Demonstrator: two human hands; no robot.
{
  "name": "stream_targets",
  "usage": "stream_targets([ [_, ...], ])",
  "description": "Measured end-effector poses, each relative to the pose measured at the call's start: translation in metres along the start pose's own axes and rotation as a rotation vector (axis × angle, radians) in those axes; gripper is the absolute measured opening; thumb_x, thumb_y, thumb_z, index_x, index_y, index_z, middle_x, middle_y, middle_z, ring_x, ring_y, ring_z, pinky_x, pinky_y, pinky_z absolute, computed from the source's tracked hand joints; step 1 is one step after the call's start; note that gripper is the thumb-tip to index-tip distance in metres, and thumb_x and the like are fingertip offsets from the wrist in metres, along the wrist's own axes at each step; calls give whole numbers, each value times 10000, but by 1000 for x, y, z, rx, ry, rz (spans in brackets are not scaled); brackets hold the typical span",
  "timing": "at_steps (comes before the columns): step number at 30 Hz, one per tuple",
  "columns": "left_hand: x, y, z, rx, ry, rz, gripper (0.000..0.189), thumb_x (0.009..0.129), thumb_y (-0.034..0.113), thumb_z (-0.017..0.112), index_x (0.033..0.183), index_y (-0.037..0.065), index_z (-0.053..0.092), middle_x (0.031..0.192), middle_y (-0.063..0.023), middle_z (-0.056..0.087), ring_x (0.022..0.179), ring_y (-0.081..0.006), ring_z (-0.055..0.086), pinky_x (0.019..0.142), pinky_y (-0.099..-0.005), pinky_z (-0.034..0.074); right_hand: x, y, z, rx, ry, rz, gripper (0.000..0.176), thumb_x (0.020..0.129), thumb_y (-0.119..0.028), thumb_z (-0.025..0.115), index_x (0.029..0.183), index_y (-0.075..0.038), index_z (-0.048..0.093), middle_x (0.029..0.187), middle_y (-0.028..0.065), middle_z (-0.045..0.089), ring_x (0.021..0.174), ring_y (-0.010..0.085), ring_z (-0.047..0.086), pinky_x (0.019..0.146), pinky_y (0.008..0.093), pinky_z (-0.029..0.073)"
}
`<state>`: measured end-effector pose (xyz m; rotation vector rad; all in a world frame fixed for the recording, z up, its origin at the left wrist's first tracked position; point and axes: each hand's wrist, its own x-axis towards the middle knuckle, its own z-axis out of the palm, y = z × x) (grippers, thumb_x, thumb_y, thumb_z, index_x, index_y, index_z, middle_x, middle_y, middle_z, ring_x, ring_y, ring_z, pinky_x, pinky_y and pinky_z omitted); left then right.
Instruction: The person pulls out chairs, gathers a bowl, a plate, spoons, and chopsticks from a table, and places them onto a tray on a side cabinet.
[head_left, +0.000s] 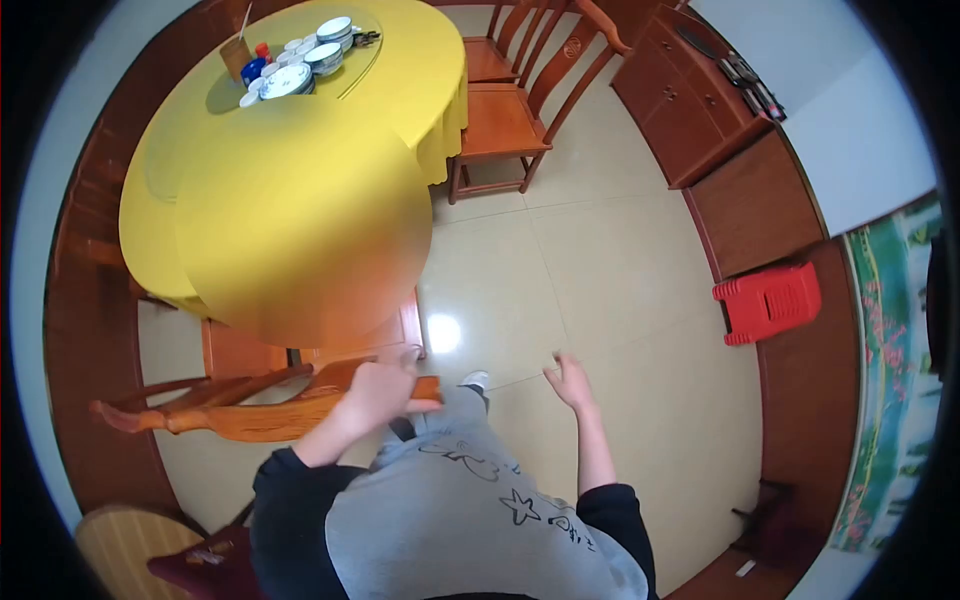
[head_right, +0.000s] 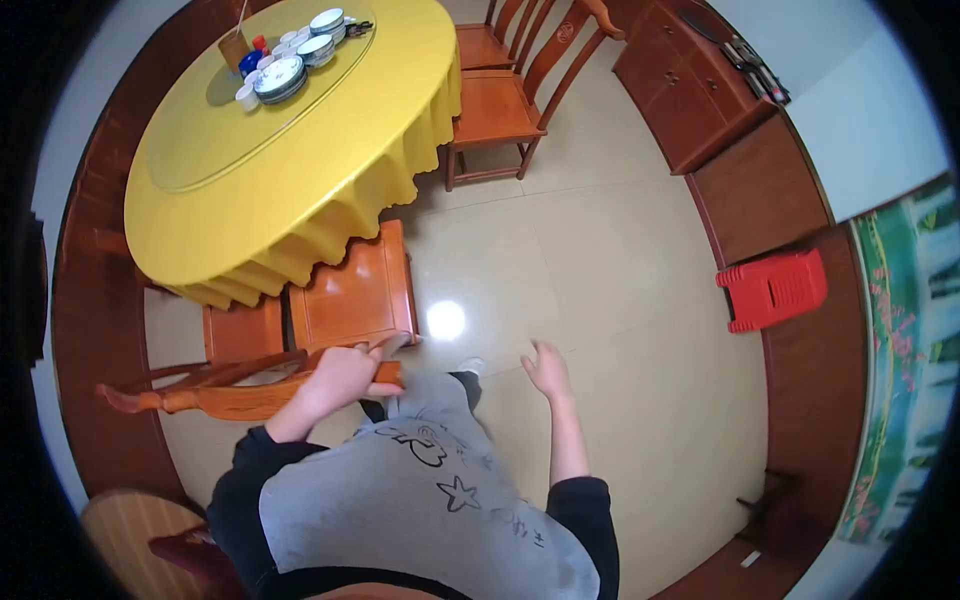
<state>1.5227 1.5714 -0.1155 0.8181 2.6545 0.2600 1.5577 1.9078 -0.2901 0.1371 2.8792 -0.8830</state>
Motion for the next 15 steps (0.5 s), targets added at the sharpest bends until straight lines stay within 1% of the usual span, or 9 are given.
stream_targets([
  [1, 6, 1, -8, 62, -174, -3, 616, 656, 574, 528, 807, -21, 577, 668, -162, 569, 635, -313, 581, 562, -367, 470, -15, 45, 11, -49, -82, 197, 313, 746, -208, 582, 963, 13, 537, 932, 181, 566, 919, 300, 533, 802, 362, 423],
  [2, 6, -2, -9, 58, -177, -20, 616, 656, 574, 528, 807, -21, 577, 668, -162, 569, 635, -313, 581, 562, -367, 470, -44, 96, 40, 107, -43, 382, 329, 761, -257, 565, 928, 25, 541, 878, 164, 582, 844, 272, 561, 754, 349, 445],
  [4, 8, -9, -8, -21, -318, 58, 638, 595, 610, 529, 705, -17, 578, 616, -126, 573, 630, -306, 587, 553, -369, 464, -111, 171, 81, 636, 117, 719, 309, 794, -291, 531, 945, -22, 533, 813, 81, 582, 715, 200, 566, 619, 308, 464],
  [5, 12, -9, -7, -27, -319, 42, 638, 595, 610, 529, 705, -17, 578, 616, -126, 573, 630, -306, 587, 553, -369, 464, -140, 172, 76, 1035, 241, 1059, 346, 818, -317, 484, 1026, -40, 484, 806, 77, 572, 702, 186, 557, 603, 284, 458],
  [7, 30, 0, 2, -613, -409, -385, 613, 588, 594, 544, 684, -9, 588, 652, -111, 591, 642, -290, 593, 547, -371, 459, -121, 205, 45, 1019, 154, 972, 350, 820, -318, 479, 1031, -39, 479, 805, 77, 572, 702, 185, 557, 602, 282, 457],
  [8, 45, 3, 8, -234, -682, -125, 440, 643, 466, 611, 673, 28, 599, 675, -83, 605, 649, -288, 595, 557, -355, 460, -111, 225, 34, 1018, 94, 901, 353, 821, -319, 475, 1037, -39, 474, 805, 76, 571, 701, 184, 557, 600, 280, 456],
  [9, 60, 8, 15, -255, -671, -151, 440, 643, 466, 611, 673, 28, 599, 675, -83, 605, 649, -288, 595, 557, -355, 460, -94, 248, 21, 1015, 34, 830, 357, 823, -320, 470, 1043, -39, 469, 804, 76, 570, 701, 183, 556, 599, 278, 455],
  [14, 115, 51, 87, 498, -1585, -661, 191, 758, 156, 506, 846, 71, 652, 867, -112, 628, 759, -224, 620, 669, -306, 494, -8, 359, -46, 972, -286, 520, 375, 832, -326, 447, 1073, -39, 446, 802, 74, 565, 698, 180, 555, 591, 269, 449],
  [15, 92, -10, 186, 468, -1514, -630, 170, 570, 123, 676, 739, 108, 664, 677, 20, 634, 641, -139, 608, 535, -299, 473, 10, 369, -47, 979, -340, 468, 379, 834, -327, 443, 1079, -38, 441, 801, 73, 564, 697, 179, 555, 590, 267, 448],
])
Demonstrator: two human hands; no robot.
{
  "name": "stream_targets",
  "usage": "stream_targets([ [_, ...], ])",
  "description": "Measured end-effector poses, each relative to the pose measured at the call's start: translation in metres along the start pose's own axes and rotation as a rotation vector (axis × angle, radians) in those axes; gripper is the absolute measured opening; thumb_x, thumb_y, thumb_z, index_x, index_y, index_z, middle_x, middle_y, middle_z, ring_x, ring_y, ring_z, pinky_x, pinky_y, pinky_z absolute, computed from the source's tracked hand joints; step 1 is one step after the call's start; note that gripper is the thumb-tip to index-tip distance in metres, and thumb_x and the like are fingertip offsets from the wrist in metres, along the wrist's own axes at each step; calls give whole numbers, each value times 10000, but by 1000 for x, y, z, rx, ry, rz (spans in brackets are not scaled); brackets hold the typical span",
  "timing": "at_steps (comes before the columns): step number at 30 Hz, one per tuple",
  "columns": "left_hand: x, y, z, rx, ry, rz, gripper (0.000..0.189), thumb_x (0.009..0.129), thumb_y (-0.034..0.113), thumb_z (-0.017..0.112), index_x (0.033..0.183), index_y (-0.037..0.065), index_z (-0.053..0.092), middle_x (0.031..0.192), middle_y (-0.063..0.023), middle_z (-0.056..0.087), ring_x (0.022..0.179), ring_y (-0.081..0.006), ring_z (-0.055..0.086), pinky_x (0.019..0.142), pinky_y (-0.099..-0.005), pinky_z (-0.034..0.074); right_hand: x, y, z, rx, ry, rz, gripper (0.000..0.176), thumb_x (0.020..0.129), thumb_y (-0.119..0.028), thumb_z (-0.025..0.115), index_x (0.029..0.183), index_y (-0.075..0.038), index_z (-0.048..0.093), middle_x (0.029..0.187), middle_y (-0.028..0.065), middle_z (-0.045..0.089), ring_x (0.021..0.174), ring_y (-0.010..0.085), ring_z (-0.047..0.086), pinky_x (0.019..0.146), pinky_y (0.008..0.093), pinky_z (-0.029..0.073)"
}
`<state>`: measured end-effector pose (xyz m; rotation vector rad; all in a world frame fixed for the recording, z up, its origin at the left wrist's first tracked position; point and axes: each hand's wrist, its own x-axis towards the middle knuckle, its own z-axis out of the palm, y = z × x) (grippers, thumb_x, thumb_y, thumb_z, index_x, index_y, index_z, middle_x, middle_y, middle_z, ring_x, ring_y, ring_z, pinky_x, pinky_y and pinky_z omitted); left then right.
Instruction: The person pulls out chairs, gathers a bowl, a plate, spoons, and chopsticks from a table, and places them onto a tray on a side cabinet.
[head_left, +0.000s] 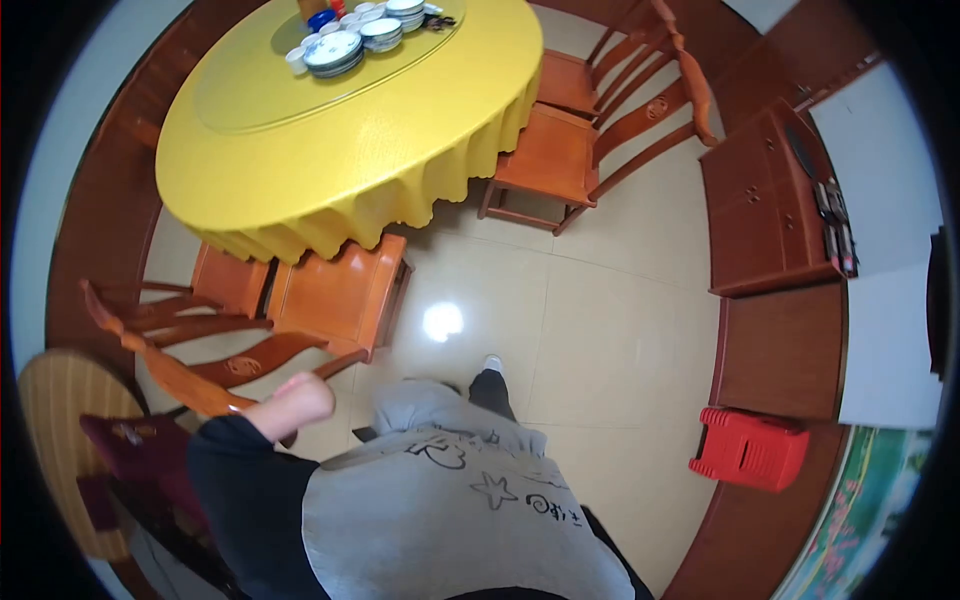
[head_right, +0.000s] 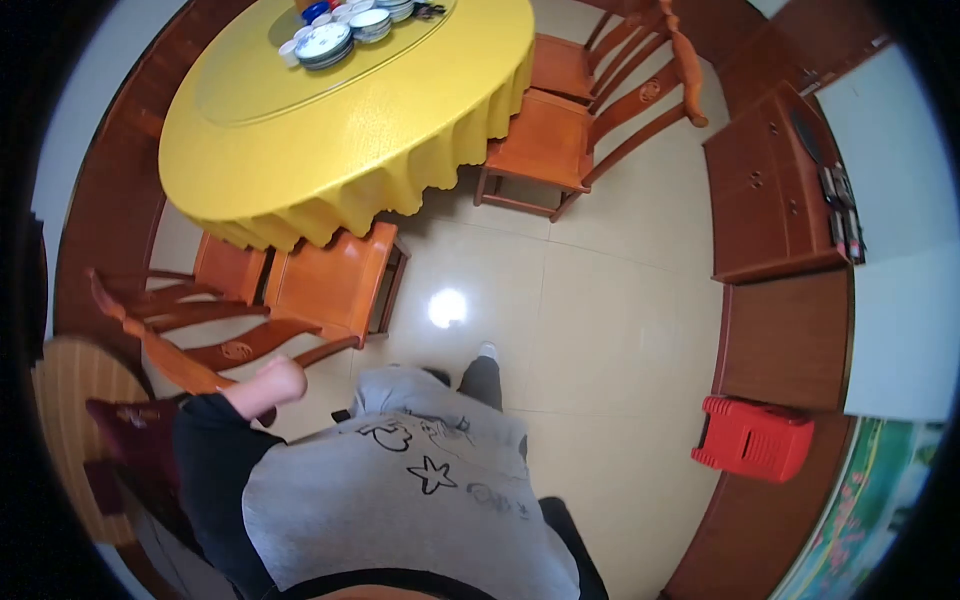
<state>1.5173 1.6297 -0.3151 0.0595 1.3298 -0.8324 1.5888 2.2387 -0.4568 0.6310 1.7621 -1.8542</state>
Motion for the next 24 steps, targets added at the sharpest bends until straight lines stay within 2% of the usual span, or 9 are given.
stream_targets([
  [2, -100, -53, -46, -72, 36, 142, 142, 652, 188, 657, 752, 87, 664, 648, 24, 629, 650, -125, 610, 556, -286, 478, 82, 63, -71, -25, -136, -38, 386, 838, -330, 433, 1091, -38, 431, 800, 72, 562, 696, 177, 555, 587, 263, 446],
  [3, -112, -61, -59, -189, 76, 342, 184, 698, 251, 626, 763, 83, 661, 677, 10, 635, 653, -133, 611, 576, -287, 479, 84, -7, -36, -34, -172, -25, 386, 838, -330, 433, 1091, -38, 431, 800, 72, 562, 696, 177, 555, 587, 263, 446],
  [4, -123, -65, -69, -311, 121, 538, 246, 744, 314, 594, 775, 78, 657, 707, -4, 640, 656, -141, 612, 596, -288, 481, 109, -66, -16, 218, 333, 235, 304, 831, -321, 429, 983, -65, 491, 762, 44, 560, 691, 166, 556, 586, 261, 445],
  [5, -121, -64, -84, -421, 77, 570, 316, 766, 368, 556, 762, 67, 652, 705, -6, 641, 650, -136, 611, 604, -293, 478, 156, -123, -25, 235, 503, 168, 242, 812, -251, 425, 634, -95, 477, 563, 28, 489, 476, 131, 487, 385, 242, 388],
  [8, -85, -51, -125, -626, 235, 450, 387, 793, 432, 497, 757, 68, 625, 668, -23, 635, 630, -133, 610, 603, -314, 466, 244, -266, -40, 241, 364, 87, 164, 813, -262, 452, 732, -121, 476, 688, 1, 537, 631, 116, 533, 519, 263, 422],
  [10, -89, -77, -157, -708, 642, 583, 269, 804, 243, 474, 835, 2, 589, 762, -143, 623, 634, -247, 617, 567, -351, 487, 290, -342, -7, 125, 396, -74, 160, 815, -251, 454, 735, -115, 474, 692, 9, 536, 588, 119, 528, 459, 243, 397],
  [12, -120, -113, -189, -1173, 722, 622, 249, 771, 225, 503, 889, 11, 552, 795, -158, 602, 694, -298, 598, 597, -396, 471, 317, -408, 58, 167, 449, -90, 153, 816, -241, 450, 735, -114, 478, 674, 8, 528, 546, 112, 502, 434, 227, 373],
  [18, -53, -205, -258, -1534, 1481, 441, 223, 745, 207, 523, 887, 37, 549, 835, -161, 579, 805, -330, 542, 704, -397, 441, 393, -412, 204, -26, -66, -146, 135, 828, -206, 435, 738, -123, 490, 569, -31, 469, 446, 57, 378, 404, 201, 330],
  [24, -14, -254, -307, -1553, 1816, -200, 377, 724, 224, 572, 1011, -9, 500, 1106, -184, 482, 1010, -341, 432, 844, -395, 374, 372, -466, 338, -288, -393, -172, 208, 843, -214, 484, 985, -63, 495, 899, 59, 594, 766, 130, 576, 636, 225, 436],
])
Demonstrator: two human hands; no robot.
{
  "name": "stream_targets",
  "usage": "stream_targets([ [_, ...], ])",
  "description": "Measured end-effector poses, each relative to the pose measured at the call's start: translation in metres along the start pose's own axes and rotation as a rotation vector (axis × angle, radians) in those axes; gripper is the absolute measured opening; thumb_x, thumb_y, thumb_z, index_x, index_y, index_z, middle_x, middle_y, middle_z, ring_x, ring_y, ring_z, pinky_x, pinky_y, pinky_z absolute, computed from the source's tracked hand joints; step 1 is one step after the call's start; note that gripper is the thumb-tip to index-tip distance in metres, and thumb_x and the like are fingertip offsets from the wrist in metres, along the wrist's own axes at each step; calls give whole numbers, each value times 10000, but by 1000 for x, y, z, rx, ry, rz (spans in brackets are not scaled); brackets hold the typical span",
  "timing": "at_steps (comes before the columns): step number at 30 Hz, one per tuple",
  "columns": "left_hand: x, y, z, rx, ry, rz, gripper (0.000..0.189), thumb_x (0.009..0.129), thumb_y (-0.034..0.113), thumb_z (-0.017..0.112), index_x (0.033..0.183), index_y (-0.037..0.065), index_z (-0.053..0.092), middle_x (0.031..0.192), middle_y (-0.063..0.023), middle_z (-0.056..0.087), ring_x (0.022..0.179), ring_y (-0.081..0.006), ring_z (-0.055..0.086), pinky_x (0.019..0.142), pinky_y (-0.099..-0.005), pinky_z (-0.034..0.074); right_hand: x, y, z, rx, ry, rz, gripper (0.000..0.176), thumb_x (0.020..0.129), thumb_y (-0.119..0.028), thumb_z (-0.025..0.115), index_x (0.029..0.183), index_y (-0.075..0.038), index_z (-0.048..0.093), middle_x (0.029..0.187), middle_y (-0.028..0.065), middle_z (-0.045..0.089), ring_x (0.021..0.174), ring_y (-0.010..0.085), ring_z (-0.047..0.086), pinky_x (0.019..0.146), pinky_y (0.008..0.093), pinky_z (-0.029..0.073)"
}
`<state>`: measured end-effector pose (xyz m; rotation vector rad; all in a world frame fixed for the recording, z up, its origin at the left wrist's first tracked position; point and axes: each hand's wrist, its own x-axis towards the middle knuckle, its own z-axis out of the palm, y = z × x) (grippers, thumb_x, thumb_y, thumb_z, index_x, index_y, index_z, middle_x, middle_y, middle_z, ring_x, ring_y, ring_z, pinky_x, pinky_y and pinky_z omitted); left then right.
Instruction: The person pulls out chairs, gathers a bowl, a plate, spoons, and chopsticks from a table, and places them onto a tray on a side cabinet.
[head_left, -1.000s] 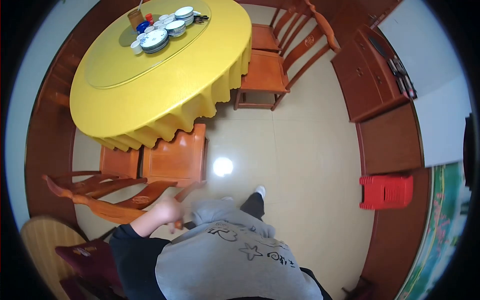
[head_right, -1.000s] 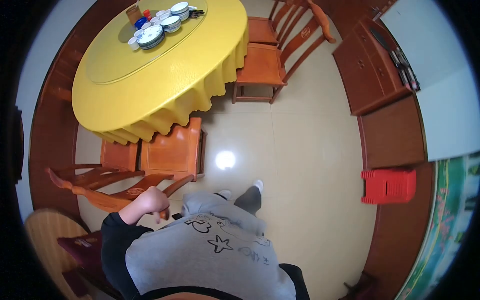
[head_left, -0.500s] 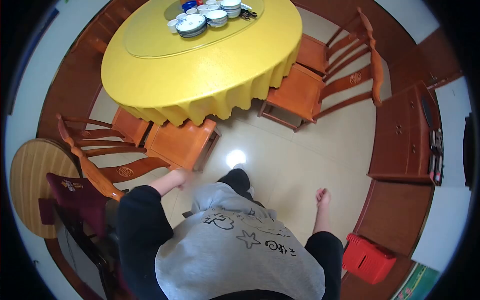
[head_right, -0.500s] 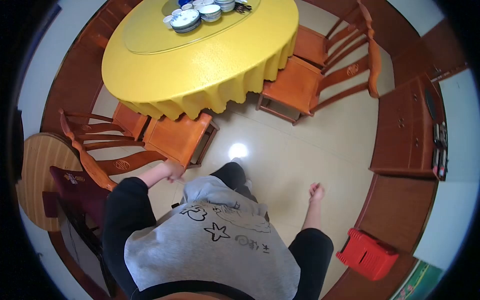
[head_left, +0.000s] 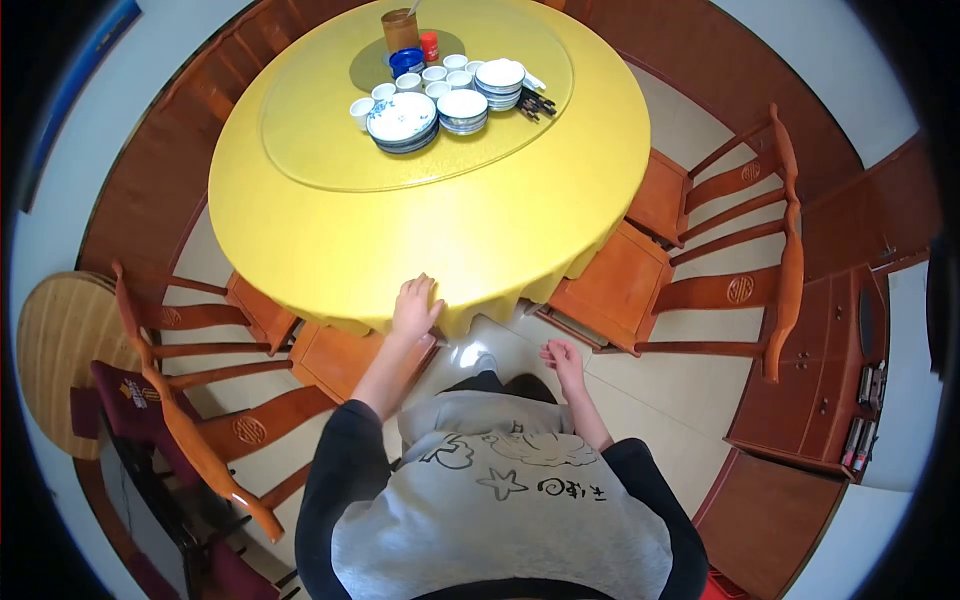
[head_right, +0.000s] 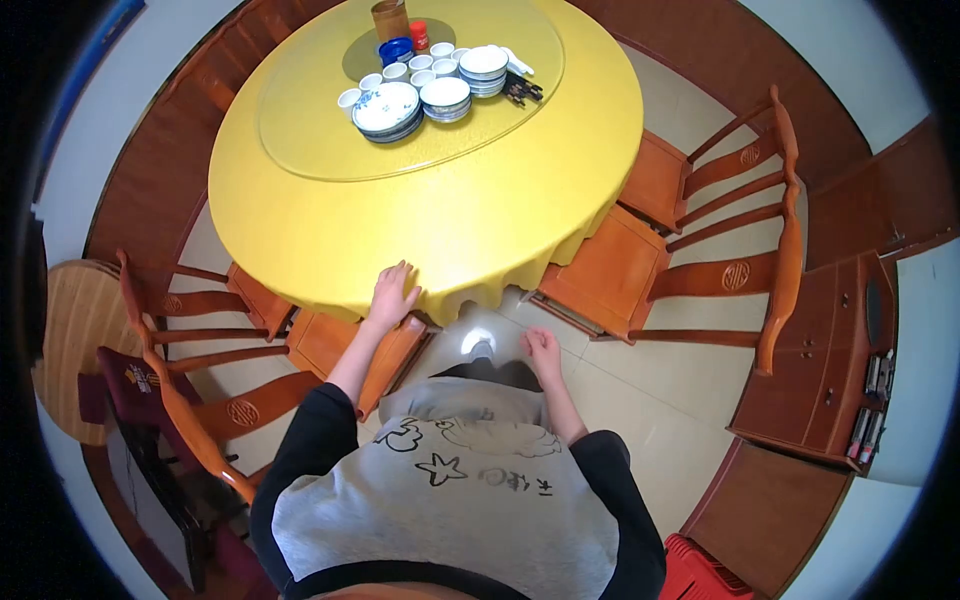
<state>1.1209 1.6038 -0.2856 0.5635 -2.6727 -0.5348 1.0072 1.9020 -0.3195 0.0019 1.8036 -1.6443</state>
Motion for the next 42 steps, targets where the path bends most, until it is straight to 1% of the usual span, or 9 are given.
stream_targets([
  [10, 9, 27, 73, 333, -145, -332, 394, 724, 158, 502, 1032, -87, 487, 1157, -276, 423, 950, -314, 465, 767, -372, 415, 165, -172, 20, -76, -94, -351, 222, 798, -116, 567, 970, -5, 482, 875, 54, 552, 819, 115, 531, 719, 228, 433],
  [17, 55, 39, 63, 473, -433, -323, 398, 688, 116, 497, 1018, -107, 501, 1103, -289, 463, 915, -307, 493, 745, -341, 431, 356, -286, 69, -578, -23, -606, 531, 672, -279, 691, 1025, 35, 450, 1015, 161, 495, 964, 250, 484, 831, 323, 400],
  [20, 89, 64, 46, 409, -553, -506, 281, 633, 134, 549, 828, -61, 608, 1090, -272, 477, 991, -318, 464, 773, -349, 413, 431, -314, 77, -804, 60, -825, 701, 597, -361, 723, 1065, 56, 409, 1112, 198, 420, 1052, 307, 408, 892, 375, 348],
  [22, 104, 69, 38, 260, -746, -651, 279, 653, 134, 521, 835, -56, 616, 1082, -308, 471, 1019, -358, 461, 804, -365, 416, 458, -327, 87, -941, 115, -764, 767, 567, -382, 732, 1086, 62, 383, 1132, 200, 397, 1078, 312, 377, 911, 380, 324],
  [27, 87, 68, 47, 366, -701, -701, 231, 647, 133, 523, 760, -36, 633, 1067, -313, 479, 989, -361, 473, 776, -376, 428, 480, -331, 101, -1303, 107, -602, 966, 475, -475, 749, 1146, 71, 319, 1107, 193, 404, 1055, 320, 389, 890, 394, 334],
  [30, 90, 67, 52, 369, -697, -746, 227, 645, 130, 524, 753, -37, 632, 1053, -314, 486, 970, -357, 478, 754, -378, 437, 489, -334, 109, -1278, 85, -590, 937, 474, -483, 745, 1128, 52, 340, 1060, 186, 420, 1007, 314, 411, 847, 409, 356],
  [32, 80, 61, 63, 432, -573, -798, 161, 661, 135, 534, 658, 15, 640, 795, -205, 597, 1028, -365, 439, 781, -400, 399, 492, -330, 112, -1316, 80, -596, 873, 507, -461, 734, 1110, 45, 356, 1037, 183, 424, 979, 315, 421, 826, 417, 364],
  [37, 85, 70, 61, 411, -549, -854, 145, 645, 123, 539, 629, 11, 631, 787, -204, 597, 1023, -368, 446, 777, -407, 398, 516, -351, 112, -1122, 303, -754, 546, 679, -262, 625, 1083, 34, 406, 1042, 177, 421, 968, 328, 417, 825, 406, 364],
  [42, 84, 80, 58, 391, -549, -852, 132, 642, 108, 535, 602, 19, 623, 769, -207, 595, 1026, -365, 444, 786, -420, 392, 554, -376, 115, -1228, 143, -826, 425, 643, -262, 644, 952, 7, 529, 994, 167, 454, 936, 321, 437, 778, 412, 396],
])
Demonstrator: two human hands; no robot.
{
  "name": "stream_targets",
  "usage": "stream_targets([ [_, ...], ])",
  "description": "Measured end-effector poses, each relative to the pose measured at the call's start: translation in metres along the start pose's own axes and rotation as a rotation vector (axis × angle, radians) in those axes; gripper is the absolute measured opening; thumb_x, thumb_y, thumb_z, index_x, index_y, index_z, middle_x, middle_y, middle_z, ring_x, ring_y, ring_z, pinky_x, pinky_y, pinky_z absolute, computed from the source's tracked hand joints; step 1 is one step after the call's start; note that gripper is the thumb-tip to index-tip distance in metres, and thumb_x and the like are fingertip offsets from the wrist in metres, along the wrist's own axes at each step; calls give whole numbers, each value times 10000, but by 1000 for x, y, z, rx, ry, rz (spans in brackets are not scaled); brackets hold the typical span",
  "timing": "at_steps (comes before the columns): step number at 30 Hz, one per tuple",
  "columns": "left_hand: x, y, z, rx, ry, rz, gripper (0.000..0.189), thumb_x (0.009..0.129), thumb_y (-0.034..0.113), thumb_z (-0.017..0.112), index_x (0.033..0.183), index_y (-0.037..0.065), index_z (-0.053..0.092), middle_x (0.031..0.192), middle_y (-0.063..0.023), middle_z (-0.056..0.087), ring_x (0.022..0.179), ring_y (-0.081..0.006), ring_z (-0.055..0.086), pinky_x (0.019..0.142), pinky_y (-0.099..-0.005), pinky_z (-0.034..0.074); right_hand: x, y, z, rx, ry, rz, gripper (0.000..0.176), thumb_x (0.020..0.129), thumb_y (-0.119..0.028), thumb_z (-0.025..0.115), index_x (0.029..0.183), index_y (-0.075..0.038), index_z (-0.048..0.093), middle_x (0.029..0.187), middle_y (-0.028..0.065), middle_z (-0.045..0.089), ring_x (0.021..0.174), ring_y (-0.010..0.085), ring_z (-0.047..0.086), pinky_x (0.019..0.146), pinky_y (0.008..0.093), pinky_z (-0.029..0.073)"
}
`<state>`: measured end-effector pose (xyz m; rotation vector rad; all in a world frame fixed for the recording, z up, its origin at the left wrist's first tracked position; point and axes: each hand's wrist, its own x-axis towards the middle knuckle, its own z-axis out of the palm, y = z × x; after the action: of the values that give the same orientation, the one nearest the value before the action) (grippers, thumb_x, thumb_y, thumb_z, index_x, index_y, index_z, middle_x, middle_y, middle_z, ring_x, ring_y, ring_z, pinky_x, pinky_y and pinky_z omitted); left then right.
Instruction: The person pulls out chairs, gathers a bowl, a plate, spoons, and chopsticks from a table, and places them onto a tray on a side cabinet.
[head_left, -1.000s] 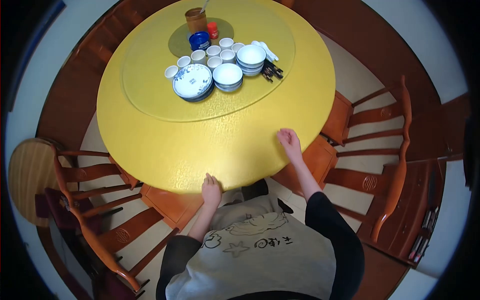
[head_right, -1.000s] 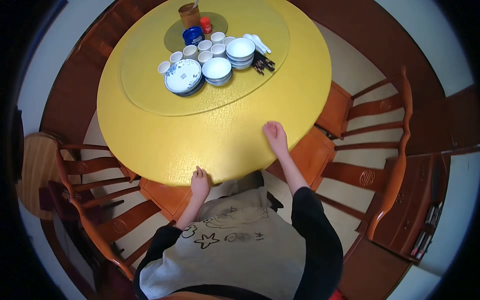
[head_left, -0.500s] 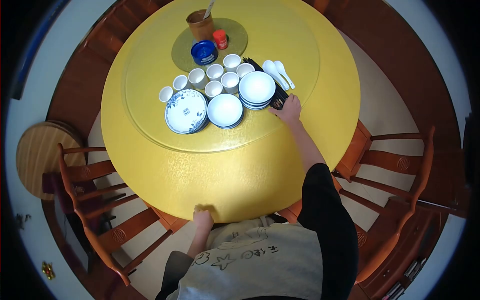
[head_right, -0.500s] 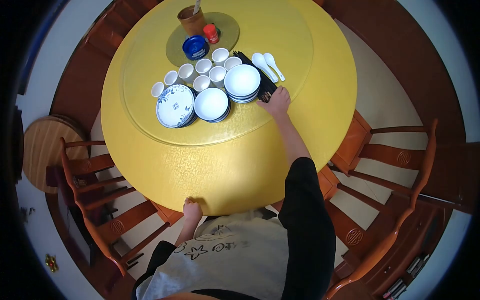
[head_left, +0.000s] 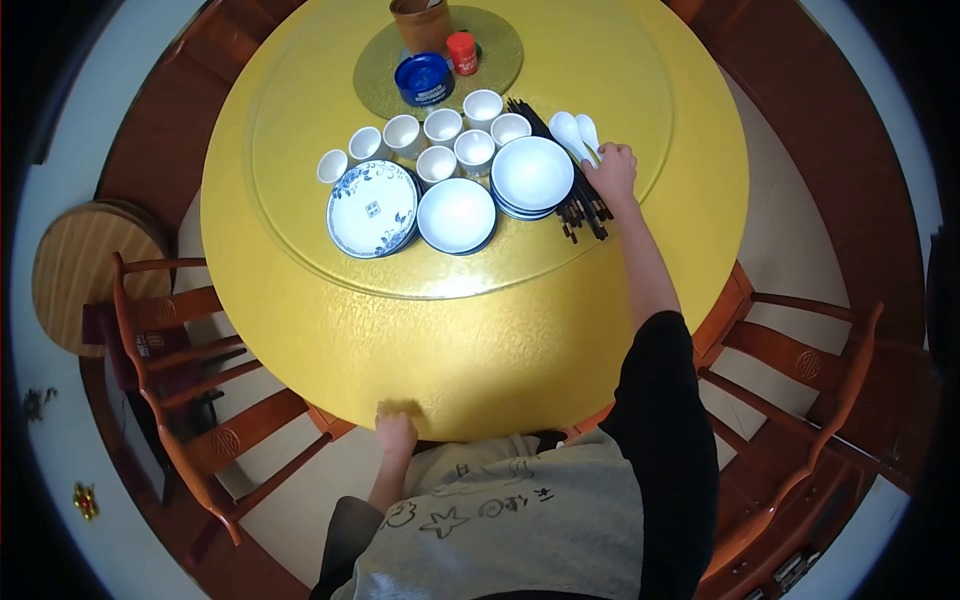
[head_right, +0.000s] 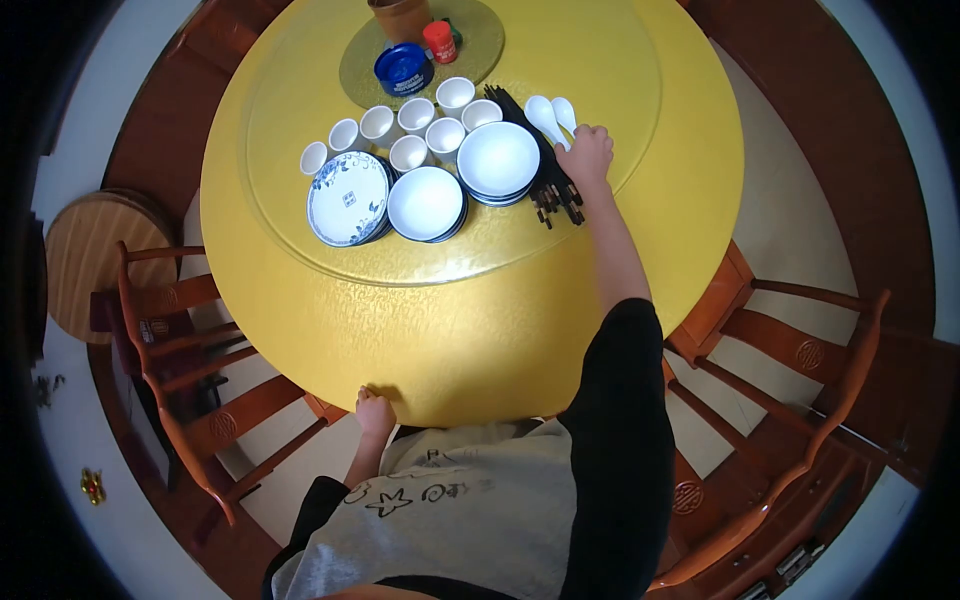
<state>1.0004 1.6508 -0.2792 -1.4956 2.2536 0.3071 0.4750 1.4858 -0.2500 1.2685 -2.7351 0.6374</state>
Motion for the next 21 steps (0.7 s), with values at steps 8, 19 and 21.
stream_targets([
  [8, -6, -9, 12, -117, 133, 26, 250, 707, 122, 479, 748, -105, 575, 1024, -311, 482, 818, -361, 504, 739, -404, 428, 7, -3, 15, -259, -126, -65, 346, 660, -280, 616, 887, -19, 592, 990, 137, 468, 948, 311, 445, 769, 420, 410],
  [19, -6, -16, 27, -470, 221, -74, 216, 760, 128, 485, 710, -63, 572, 1014, -260, 512, 755, -349, 498, 704, -391, 431, 22, -1, 12, -294, -334, 12, 375, 729, -288, 552, 971, -3, 577, 1138, 172, 408, 1043, 332, 394, 853, 459, 356],
  [21, -14, -12, 29, -485, 295, -56, 211, 757, 122, 490, 682, -61, 564, 1031, -258, 508, 767, -347, 497, 700, -386, 432, 25, -1, 15, -305, -383, 13, 379, 727, -285, 553, 969, 7, 574, 1139, 172, 406, 1041, 333, 395, 852, 459, 357],
])
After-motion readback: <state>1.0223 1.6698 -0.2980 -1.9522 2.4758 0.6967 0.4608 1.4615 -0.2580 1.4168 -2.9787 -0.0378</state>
